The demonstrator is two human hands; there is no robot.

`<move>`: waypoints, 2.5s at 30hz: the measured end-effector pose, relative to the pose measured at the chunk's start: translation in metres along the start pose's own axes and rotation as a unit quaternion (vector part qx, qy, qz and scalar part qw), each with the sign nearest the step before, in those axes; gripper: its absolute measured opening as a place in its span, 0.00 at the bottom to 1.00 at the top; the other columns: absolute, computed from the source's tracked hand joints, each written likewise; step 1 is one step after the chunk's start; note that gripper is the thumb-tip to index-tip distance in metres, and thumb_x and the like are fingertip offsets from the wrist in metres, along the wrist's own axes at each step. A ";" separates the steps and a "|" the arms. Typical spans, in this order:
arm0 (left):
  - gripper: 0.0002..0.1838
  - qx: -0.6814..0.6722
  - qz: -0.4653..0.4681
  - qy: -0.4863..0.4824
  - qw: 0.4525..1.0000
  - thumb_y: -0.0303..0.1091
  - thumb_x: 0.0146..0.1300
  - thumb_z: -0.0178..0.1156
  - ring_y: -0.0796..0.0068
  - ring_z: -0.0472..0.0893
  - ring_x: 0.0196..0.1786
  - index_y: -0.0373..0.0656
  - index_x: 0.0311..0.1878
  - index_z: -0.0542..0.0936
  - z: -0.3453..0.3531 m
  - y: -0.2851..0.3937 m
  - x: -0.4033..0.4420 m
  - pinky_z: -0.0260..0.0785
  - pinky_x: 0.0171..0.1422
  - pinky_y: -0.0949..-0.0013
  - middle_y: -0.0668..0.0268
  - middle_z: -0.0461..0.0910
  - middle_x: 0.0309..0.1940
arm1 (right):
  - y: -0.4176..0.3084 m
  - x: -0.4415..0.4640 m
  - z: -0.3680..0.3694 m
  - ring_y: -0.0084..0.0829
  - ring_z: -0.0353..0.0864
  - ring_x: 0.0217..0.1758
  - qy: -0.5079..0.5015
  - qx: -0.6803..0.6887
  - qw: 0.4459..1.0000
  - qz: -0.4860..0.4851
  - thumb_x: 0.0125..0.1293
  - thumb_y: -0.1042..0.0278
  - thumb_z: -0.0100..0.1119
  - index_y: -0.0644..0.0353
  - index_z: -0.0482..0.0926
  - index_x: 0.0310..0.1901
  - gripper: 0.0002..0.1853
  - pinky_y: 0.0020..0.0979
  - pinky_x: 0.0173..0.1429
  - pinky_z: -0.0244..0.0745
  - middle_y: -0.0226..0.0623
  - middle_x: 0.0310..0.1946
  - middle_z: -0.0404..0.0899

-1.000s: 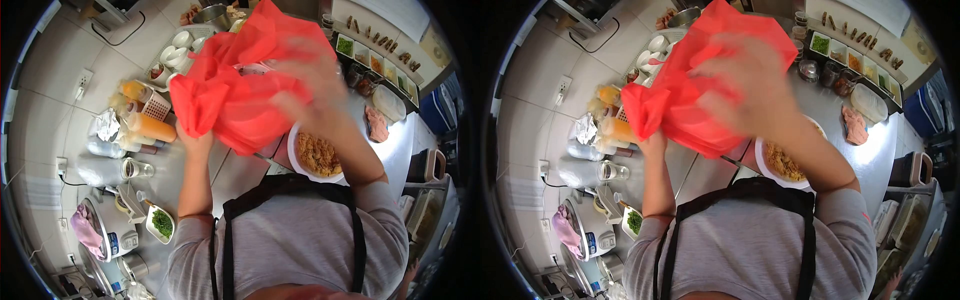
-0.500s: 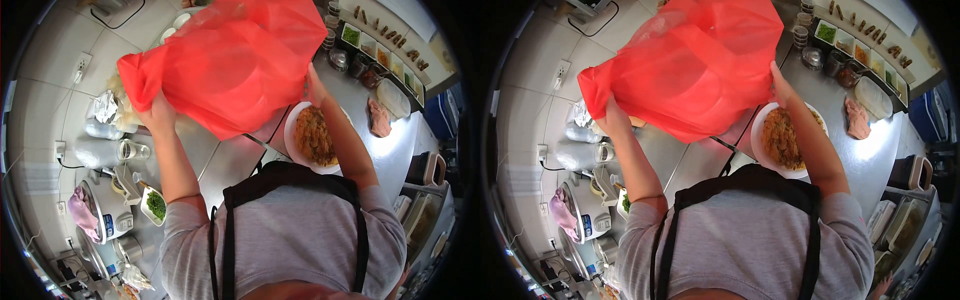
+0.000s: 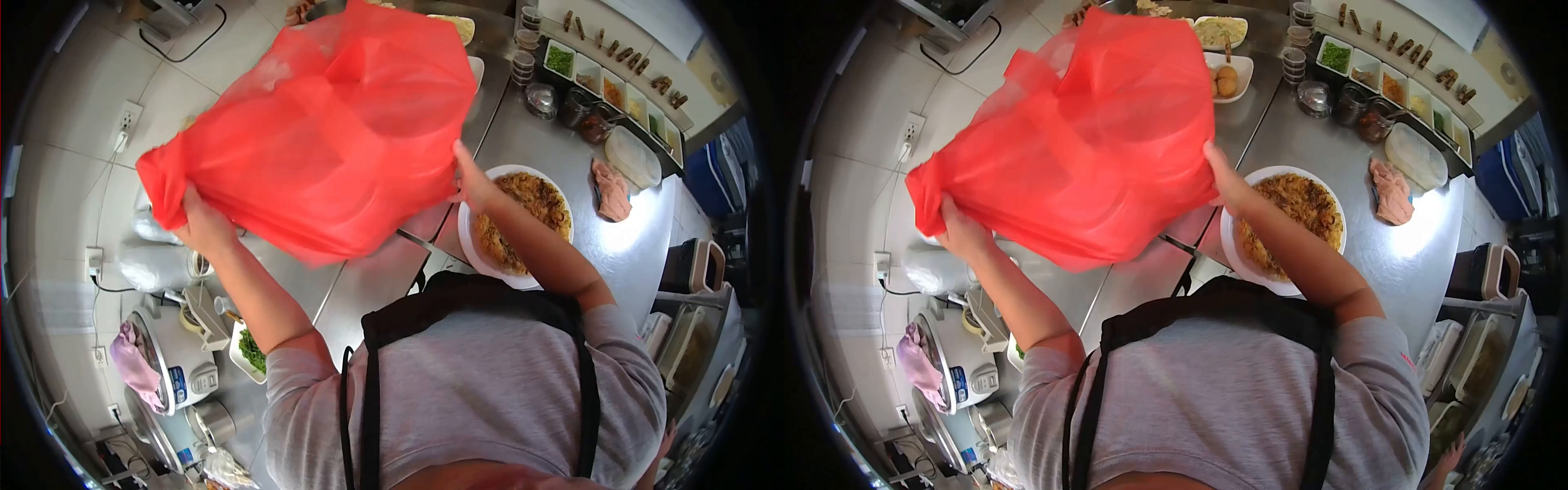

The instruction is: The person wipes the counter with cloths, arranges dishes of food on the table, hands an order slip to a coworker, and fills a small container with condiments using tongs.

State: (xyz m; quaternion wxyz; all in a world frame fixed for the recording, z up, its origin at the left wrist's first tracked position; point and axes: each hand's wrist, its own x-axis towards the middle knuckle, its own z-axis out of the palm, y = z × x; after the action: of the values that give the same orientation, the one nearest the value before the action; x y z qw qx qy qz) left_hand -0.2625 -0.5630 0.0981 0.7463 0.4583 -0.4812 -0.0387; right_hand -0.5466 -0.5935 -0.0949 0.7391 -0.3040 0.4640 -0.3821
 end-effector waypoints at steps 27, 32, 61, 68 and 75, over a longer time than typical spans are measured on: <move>0.20 0.084 0.028 0.228 0.970 0.39 0.56 0.49 0.65 0.71 0.45 0.37 0.49 0.68 -0.110 0.026 -0.025 0.66 0.49 0.64 0.58 0.69 0.47 | 0.029 -0.014 0.082 0.41 0.43 0.66 -0.030 -0.147 0.980 -0.130 0.56 0.44 0.45 0.62 0.45 0.62 0.40 0.40 0.65 0.43 0.49 0.62 0.46; 0.17 0.022 0.042 0.226 0.973 0.34 0.55 0.50 0.67 0.71 0.43 0.36 0.47 0.69 -0.083 0.036 -0.026 0.65 0.48 0.66 0.58 0.70 0.45 | 0.003 -0.040 0.076 0.33 0.51 0.63 -0.100 -0.026 0.993 -0.065 0.58 0.47 0.46 0.67 0.43 0.61 0.40 0.33 0.63 0.49 0.44 0.61 0.49; 0.27 0.114 -0.058 0.193 0.973 0.40 0.57 0.52 0.64 0.68 0.52 0.37 0.57 0.61 -0.129 0.042 -0.053 0.62 0.55 0.64 0.56 0.63 0.55 | -0.008 0.171 0.060 0.35 0.72 0.14 0.170 -0.045 0.984 -0.035 0.56 0.72 0.41 0.58 0.50 0.51 0.21 0.34 0.14 0.66 0.43 0.23 0.73; 0.29 0.123 -0.087 0.193 0.970 0.42 0.56 0.54 0.60 0.69 0.52 0.37 0.57 0.60 -0.149 0.041 -0.058 0.63 0.55 0.61 0.55 0.63 0.55 | -0.039 0.152 -0.053 0.34 0.77 0.24 -0.048 -0.632 0.703 -0.322 0.56 0.53 0.48 0.62 0.77 0.22 0.19 0.40 0.28 0.72 0.41 0.21 0.76; 0.30 0.128 -0.105 0.208 0.964 0.43 0.55 0.55 0.60 0.70 0.50 0.35 0.56 0.61 -0.129 0.043 -0.068 0.65 0.53 0.62 0.54 0.65 0.53 | -0.040 0.043 -0.168 0.32 0.76 0.31 -0.146 -0.606 0.780 0.054 0.50 0.60 0.50 0.56 0.77 0.39 0.15 0.35 0.34 0.70 0.39 0.30 0.77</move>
State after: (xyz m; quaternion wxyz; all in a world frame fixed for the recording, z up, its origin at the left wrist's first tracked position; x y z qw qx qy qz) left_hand -0.2180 -0.4202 0.0675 0.7572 0.5955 -0.2652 0.0416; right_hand -0.7006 -0.6666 -0.1470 0.4804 -0.7162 0.5018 0.0672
